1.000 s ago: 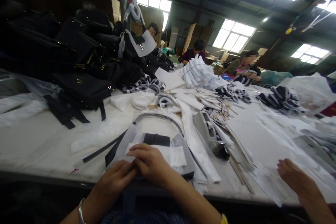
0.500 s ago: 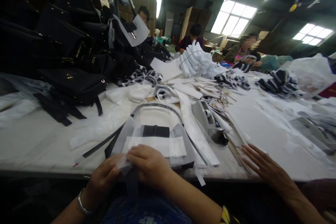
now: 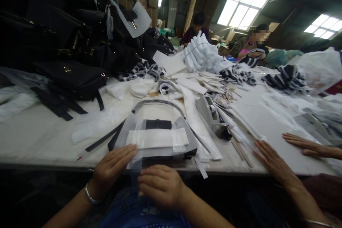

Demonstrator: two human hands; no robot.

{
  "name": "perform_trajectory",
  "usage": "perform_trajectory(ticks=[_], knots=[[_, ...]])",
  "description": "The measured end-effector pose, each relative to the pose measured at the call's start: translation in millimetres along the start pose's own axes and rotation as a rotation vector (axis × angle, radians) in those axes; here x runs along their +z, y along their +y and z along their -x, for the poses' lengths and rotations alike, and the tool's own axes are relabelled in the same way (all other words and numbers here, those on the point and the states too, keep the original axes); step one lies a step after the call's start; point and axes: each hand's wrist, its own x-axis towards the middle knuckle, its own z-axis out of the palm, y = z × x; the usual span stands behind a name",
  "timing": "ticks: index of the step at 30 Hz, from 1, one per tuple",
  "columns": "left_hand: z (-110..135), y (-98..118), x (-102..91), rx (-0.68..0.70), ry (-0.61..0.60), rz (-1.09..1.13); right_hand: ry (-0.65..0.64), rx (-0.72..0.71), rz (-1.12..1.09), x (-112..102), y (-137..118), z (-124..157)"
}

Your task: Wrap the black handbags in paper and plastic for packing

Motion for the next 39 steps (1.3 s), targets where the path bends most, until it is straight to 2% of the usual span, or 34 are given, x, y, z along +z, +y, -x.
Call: perform_trajectory(ticks=[2,4,6,9,11,13,15,17,21,24,26,28,30,31,32,33,35,37,39], knots=[[0.4,0.0,0.5,-0.018,-0.011,-0.004,-0.041,-0.002,0.041,0.1,-11.8,14.3],[1.2,0.5,0.8,-0.026,-0.009,-0.011,-0.06,-0.018,0.058,-2.5,-17.8,15.6],[1.5,1.3,0.8,-0.018,-0.004,-0.029,-0.023,0.033,0.084,-7.4,-13.3,1.9],[0.6,2.6,0.4,0.005,0.008,-0.073,-0.037,0.276,0.203,-13.4,17.1,-37.8],[-0.7,3.0,0.4,0.014,0.0,-0.102,-0.164,0.396,0.26,-12.7,48.0,-66.9],[-1.8,2.8,0.7,0.024,-0.007,-0.114,-0.356,0.46,0.274,-7.7,78.5,-91.7],[-2.0,1.9,1.5,0.032,-0.009,-0.107,-0.561,0.498,0.262,0.8,101.9,-110.0],[-1.4,0.5,3.0,0.037,-0.003,-0.094,-0.696,0.505,0.242,11.4,116.1,-122.5],[-1.1,-1.9,5.7,0.04,0.041,-0.08,-0.777,0.475,0.202,32.0,128.2,-137.9],[-3.1,-1.6,5.4,0.032,0.061,-0.081,-0.793,0.481,0.181,34.6,129.7,-142.5],[-4.4,-0.7,4.2,0.026,0.055,-0.084,-0.724,0.482,0.181,25.6,122.1,-136.5],[-4.9,0.1,3.1,0.014,0.045,-0.08,-0.497,0.458,0.167,9.8,104.0,-119.0],[-4.3,0.5,2.7,0.002,0.037,-0.071,-0.195,0.372,0.102,-7.4,76.8,-90.7],[-3.6,0.3,2.8,0.001,0.036,-0.064,-0.088,0.295,0.055,-14.4,61.7,-74.1],[-2.9,0.0,3.1,-0.001,0.036,-0.058,-0.043,0.211,0.018,-19.1,46.8,-57.0],[-2.0,-0.4,3.6,0.0,0.032,-0.052,-0.034,0.118,0.019,-20.8,33.1,-40.4],[-0.5,-1.3,4.6,0.003,0.021,-0.039,-0.097,-0.024,0.102,-14.0,12.6,-11.3],[0.2,-1.8,4.6,0.008,0.005,-0.041,-0.153,-0.077,0.215,4.9,3.3,9.4],[-0.2,-1.8,2.9,0.018,-0.011,-0.051,-0.123,-0.077,0.285,29.0,3.3,20.5]])
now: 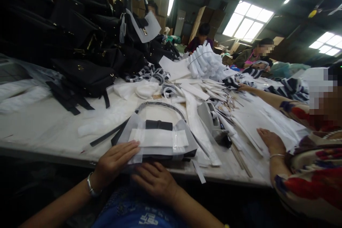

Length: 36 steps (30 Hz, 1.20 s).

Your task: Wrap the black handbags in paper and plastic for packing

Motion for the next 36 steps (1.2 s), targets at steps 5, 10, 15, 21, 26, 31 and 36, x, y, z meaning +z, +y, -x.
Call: perform_trajectory(ticks=[5,10,15,21,26,31,36], knots=[[-2.9,-0.1,-8.1,0.023,-0.068,-0.011,0.182,0.073,-0.034,32.2,-4.4,-5.9],[0.0,0.3,-8.5,0.032,-0.091,-0.058,0.224,0.129,-0.214,14.3,-20.0,-13.8],[3.7,-0.1,-5.1,0.019,-0.092,-0.065,0.284,0.181,-0.31,4.2,-38.5,-12.6],[6.7,-1.3,-2.6,0.006,-0.067,-0.053,0.253,0.197,-0.351,-1.9,-39.7,-13.9],[6.0,-1.2,-3.0,0.017,-0.062,-0.034,0.247,0.217,-0.4,-21.0,-34.7,-24.4],[4.0,0.4,-4.5,0.036,-0.061,-0.069,0.292,0.318,-0.465,-38.4,-18.5,-48.0],[4.1,-4.6,-3.1,0.103,-0.009,-0.186,0.316,0.266,-0.473,-26.7,-1.8,-56.7]])
